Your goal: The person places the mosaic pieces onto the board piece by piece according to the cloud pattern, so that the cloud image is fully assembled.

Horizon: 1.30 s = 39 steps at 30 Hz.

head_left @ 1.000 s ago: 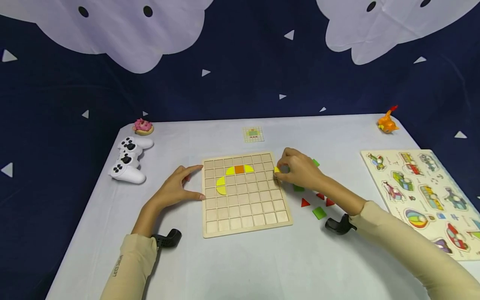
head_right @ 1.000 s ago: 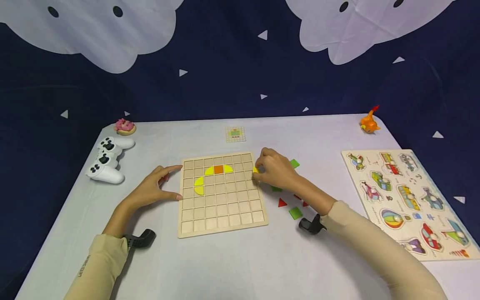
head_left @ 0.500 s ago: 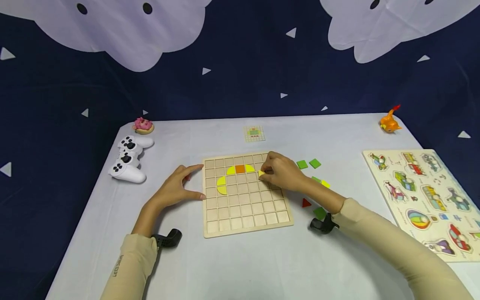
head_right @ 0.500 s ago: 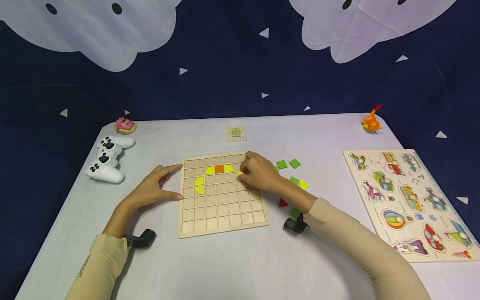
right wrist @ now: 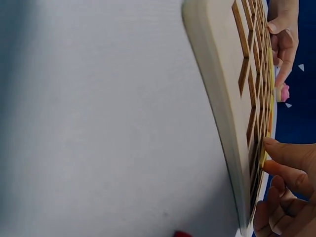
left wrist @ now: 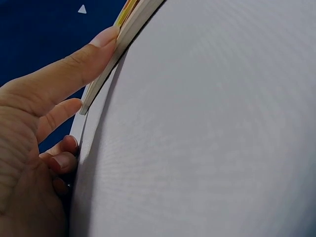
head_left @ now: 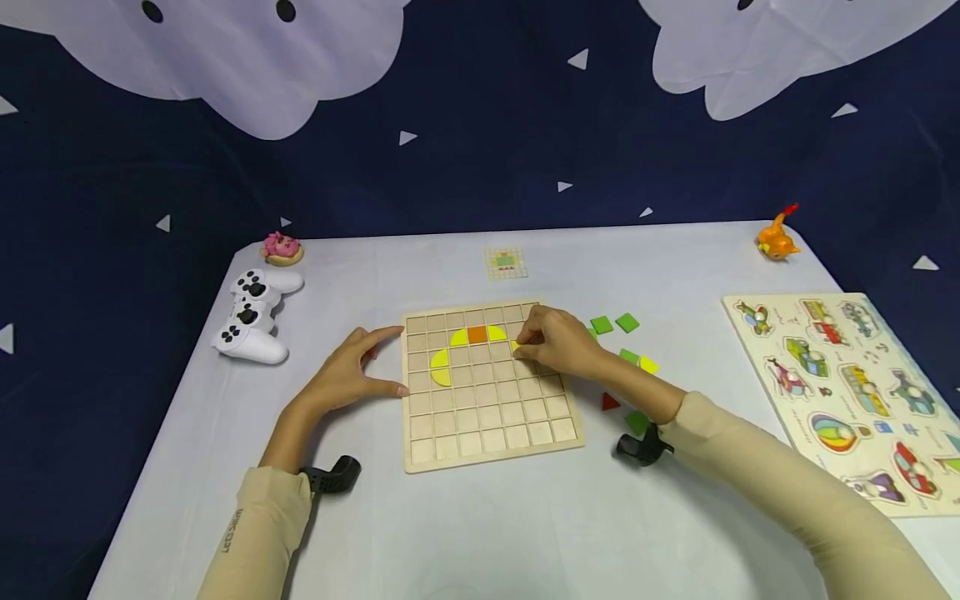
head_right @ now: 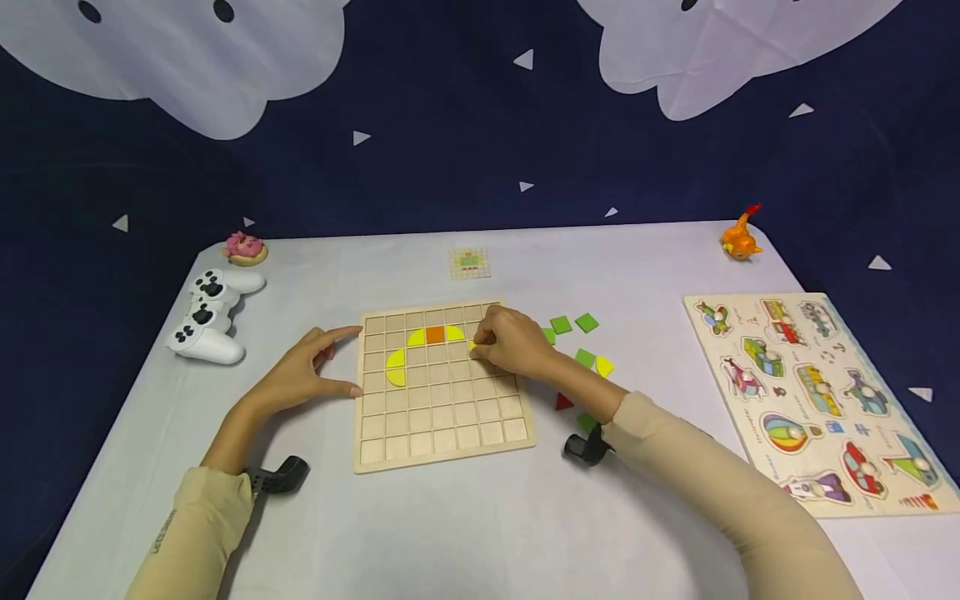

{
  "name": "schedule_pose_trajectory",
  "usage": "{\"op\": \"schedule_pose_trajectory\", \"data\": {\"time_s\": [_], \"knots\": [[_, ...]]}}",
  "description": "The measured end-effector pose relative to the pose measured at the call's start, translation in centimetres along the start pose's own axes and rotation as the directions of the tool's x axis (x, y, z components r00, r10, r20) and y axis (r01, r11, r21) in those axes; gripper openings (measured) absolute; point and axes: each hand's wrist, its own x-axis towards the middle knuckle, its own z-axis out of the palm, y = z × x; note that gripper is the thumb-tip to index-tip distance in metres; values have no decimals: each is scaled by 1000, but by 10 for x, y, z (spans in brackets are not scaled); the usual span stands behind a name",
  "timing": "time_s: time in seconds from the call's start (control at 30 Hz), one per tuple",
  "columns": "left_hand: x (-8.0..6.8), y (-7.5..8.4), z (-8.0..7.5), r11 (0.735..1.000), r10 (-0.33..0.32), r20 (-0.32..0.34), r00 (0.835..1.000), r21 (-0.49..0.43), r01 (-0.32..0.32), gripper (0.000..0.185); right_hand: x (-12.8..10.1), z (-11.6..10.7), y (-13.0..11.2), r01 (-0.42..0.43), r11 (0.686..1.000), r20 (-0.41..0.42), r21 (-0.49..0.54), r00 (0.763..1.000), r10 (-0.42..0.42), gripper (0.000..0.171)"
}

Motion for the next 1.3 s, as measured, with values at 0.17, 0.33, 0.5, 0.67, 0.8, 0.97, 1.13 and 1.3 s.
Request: {"op": "schedule_pose_trajectory", "data": {"time_s": [0.17, 0.33, 0.5, 0.67, 0.8, 0.97, 1.13, 1.3], "knots": [[1, 0, 1, 1000, -5, 2, 1000, 1, 5, 97, -5, -8, 3, 38, 997, 12, -61, 999, -38, 19], [0, -2, 1, 1000, 1, -2, 1000, -9, -1, 97, -20, -29, 14, 30, 998, -15, -59, 999, -31, 18], [-1, -4, 0, 1000, -5, -7, 1000, -9, 5, 97, -42, -55, 33, -38, 997, -31, -74, 999, 36, 19], [-1, -3, -1, 1000, -4, -1, 1000, 7, 4, 97, -69, -71, 56, -61, 990, -37, -125, 998, 57, 17], [-2, -2, -1, 1000, -1, 1, 1000, 8, 1, 97, -88, -77, 70, -64, 981, -48, -183, 997, 56, 16], [-2, -2, -1, 1000, 4, -2, 1000, 7, -4, 97, -105, -82, 81, -47, 972, -16, -228, 999, 45, 21], [-1, -2, 0, 1000, 10, -4, 1000, 10, -10, 96, -113, -85, 84, -35, 968, 14, -249, 999, 40, 24], [-1, -1, 1, 1000, 9, -1, 1000, 10, -9, 96, -119, -87, 88, -6, 955, 4, -297, 1000, 8, 25]]}}
